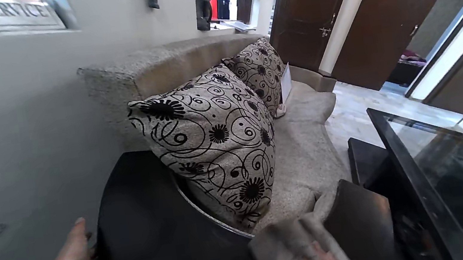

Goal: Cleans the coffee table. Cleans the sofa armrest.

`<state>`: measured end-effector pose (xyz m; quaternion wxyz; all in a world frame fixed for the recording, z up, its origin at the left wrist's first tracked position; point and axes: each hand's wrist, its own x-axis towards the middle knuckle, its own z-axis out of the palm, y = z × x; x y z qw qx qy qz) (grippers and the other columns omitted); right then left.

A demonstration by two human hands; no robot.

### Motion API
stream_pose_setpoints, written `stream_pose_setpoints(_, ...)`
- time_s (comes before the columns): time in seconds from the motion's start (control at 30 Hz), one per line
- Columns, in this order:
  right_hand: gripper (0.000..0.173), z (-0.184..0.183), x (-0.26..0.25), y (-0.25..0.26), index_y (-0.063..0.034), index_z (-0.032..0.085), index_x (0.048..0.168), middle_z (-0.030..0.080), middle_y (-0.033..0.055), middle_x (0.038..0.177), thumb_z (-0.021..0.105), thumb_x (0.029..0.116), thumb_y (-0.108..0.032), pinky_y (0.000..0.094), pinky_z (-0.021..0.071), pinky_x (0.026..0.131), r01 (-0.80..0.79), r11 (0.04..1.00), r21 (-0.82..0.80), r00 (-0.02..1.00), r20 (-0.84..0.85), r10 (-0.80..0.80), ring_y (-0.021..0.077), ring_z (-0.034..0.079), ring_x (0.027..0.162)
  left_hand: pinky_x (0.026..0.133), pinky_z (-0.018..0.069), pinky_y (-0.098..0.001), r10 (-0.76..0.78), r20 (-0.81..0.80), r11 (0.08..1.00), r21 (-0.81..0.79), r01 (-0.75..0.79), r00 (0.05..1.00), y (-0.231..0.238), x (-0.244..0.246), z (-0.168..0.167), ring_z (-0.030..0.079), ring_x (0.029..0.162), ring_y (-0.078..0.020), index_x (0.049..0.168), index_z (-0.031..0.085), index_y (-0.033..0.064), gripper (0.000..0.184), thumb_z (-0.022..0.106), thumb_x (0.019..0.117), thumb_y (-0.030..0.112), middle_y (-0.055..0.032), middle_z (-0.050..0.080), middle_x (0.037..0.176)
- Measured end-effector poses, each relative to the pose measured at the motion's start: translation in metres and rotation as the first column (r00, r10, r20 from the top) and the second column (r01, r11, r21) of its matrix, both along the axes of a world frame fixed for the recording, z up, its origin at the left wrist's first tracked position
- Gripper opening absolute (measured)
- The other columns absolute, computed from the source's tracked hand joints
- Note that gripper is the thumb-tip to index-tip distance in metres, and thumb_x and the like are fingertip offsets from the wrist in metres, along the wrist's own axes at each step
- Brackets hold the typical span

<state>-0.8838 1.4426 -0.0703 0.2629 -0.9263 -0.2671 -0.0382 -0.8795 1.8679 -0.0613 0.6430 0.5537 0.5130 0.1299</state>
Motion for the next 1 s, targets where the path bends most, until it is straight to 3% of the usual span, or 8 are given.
stream_pose_setpoints(0.2, 0.046, 0.002, 0.081, -0.066, -0.0078, 0.061, 0.142, 0.052, 0.0275, 0.149, 0.049, 0.098, -0.001, 0.0647, 0.0373, 0.113, 0.337, 0.94, -0.044, 0.941, -0.004, -0.338, 0.0506, 0.048, 0.138, 0.1, 0.0375, -0.0647, -0.007, 0.018, 1.0, -0.011, 0.007, 1.0, 0.001, -0.003, -0.001, 0.044, 0.132, -0.0463, 0.159, 0.026, 0.005, 0.076, 0.019, 0.1073, 0.061, -0.032, 0.038, 0.152)
stream_pose_setpoints(0.3, 0.044, 0.0, 0.103, -0.059, -0.0061, 0.061, 0.141, 0.054, 0.0246, 0.148, 0.047, 0.0997, -0.002, 0.0614, 0.0318, 0.119, 0.423, 0.906, -0.001, 0.905, 0.046, -0.423, 0.0479, 0.046, 0.141, 0.1, 0.0379, -0.0641, 0.01, 0.026, 1.0, -0.025, -0.009, 1.0, -0.002, -0.001, 0.003, 0.045, 0.131, -0.0449, 0.158, 0.026, 0.0054, 0.076, 0.02, 0.107, 0.062, -0.0312, 0.039, 0.151)
stream_pose_setpoints(0.4, 0.042, 0.003, 0.086, -0.032, -0.0038, 0.061, 0.141, 0.054, 0.0252, 0.148, 0.046, 0.1016, -0.003, 0.0605, 0.0272, 0.121, 0.438, 0.898, 0.028, 0.899, 0.005, -0.439, 0.0483, 0.043, 0.143, 0.097, 0.0397, -0.0639, 0.005, 0.017, 1.0, -0.027, -0.004, 1.0, -0.003, -0.001, 0.007, 0.047, 0.128, -0.0437, 0.157, 0.028, 0.0064, 0.077, 0.019, 0.106, 0.063, -0.0306, 0.042, 0.148)
stream_pose_setpoints(0.5, 0.043, 0.007, 0.032, 0.024, -0.0056, 0.063, 0.14, 0.05, 0.0295, 0.15, 0.05, 0.0983, -0.001, 0.0632, 0.0358, 0.115, 0.368, 0.93, 0.007, 0.929, -0.051, -0.367, 0.0518, 0.045, 0.14, 0.099, 0.0391, -0.0643, -0.018, 0.02, 0.999, -0.028, 0.018, 1.0, -0.004, 0.0, 0.008, 0.046, 0.13, -0.0425, 0.157, 0.029, 0.0061, 0.078, 0.019, 0.1057, 0.064, -0.0291, 0.042, 0.149)
stream_pose_setpoints(0.57, 0.042, 0.003, -0.008, 0.07, -0.0062, 0.069, 0.132, 0.056, 0.0289, 0.144, 0.057, 0.0928, 0.0, 0.0621, 0.0445, 0.108, 0.247, 0.969, 0.026, 0.969, 0.02, -0.247, 0.0515, 0.053, 0.133, 0.098, 0.0393, -0.064, -0.029, 0.014, 0.999, -0.02, 0.03, 0.999, -0.006, 0.001, 0.01, 0.046, 0.129, -0.0424, 0.157, 0.029, 0.0055, 0.077, 0.018, 0.1062, 0.063, -0.0293, 0.042, 0.148)
stream_pose_setpoints(0.73, 0.041, -0.006, -0.057, 0.153, -0.0079, 0.073, 0.127, 0.059, 0.0219, 0.144, 0.063, 0.0891, 0.002, 0.0518, 0.0418, 0.115, -0.181, 0.976, 0.124, 0.983, -0.003, 0.183, 0.0409, 0.055, 0.136, 0.098, 0.0386, -0.0641, -0.043, 0.001, 0.999, -0.006, 0.043, 0.999, 0.0, -0.001, 0.007, 0.047, 0.128, -0.0402, 0.155, 0.031, 0.0067, 0.077, 0.019, 0.1055, 0.064, -0.0269, 0.043, 0.147)
stream_pose_setpoints(0.87, 0.042, -0.005, -0.05, 0.133, -0.0127, 0.073, 0.129, 0.06, 0.0195, 0.144, 0.062, 0.0908, 0.002, 0.0491, 0.0416, 0.116, -0.303, 0.942, 0.143, 0.95, -0.034, 0.31, 0.0365, 0.055, 0.136, 0.095, 0.0406, -0.0608, -0.063, -0.032, 0.998, 0.016, 0.063, 0.998, 0.0, -0.001, 0.007, 0.051, 0.121, -0.0369, 0.155, 0.031, 0.0069, 0.077, 0.017, 0.1056, 0.064, -0.0255, 0.047, 0.142)
stream_pose_setpoints(1.0, 0.04, -0.004, -0.036, 0.06, -0.0125, 0.075, 0.124, 0.062, 0.0171, 0.142, 0.06, 0.0903, 0.003, 0.0521, 0.0461, 0.112, -0.173, 0.982, 0.077, 0.985, 0.027, 0.172, 0.0372, 0.058, 0.133, 0.098, 0.0393, -0.0614, -0.057, -0.03, 0.998, 0.013, 0.058, 0.998, 0.002, -0.001, 0.006, 0.048, 0.126, -0.0376, 0.155, 0.03, 0.0055, 0.076, 0.019, 0.1059, 0.063, -0.0261, 0.044, 0.146)
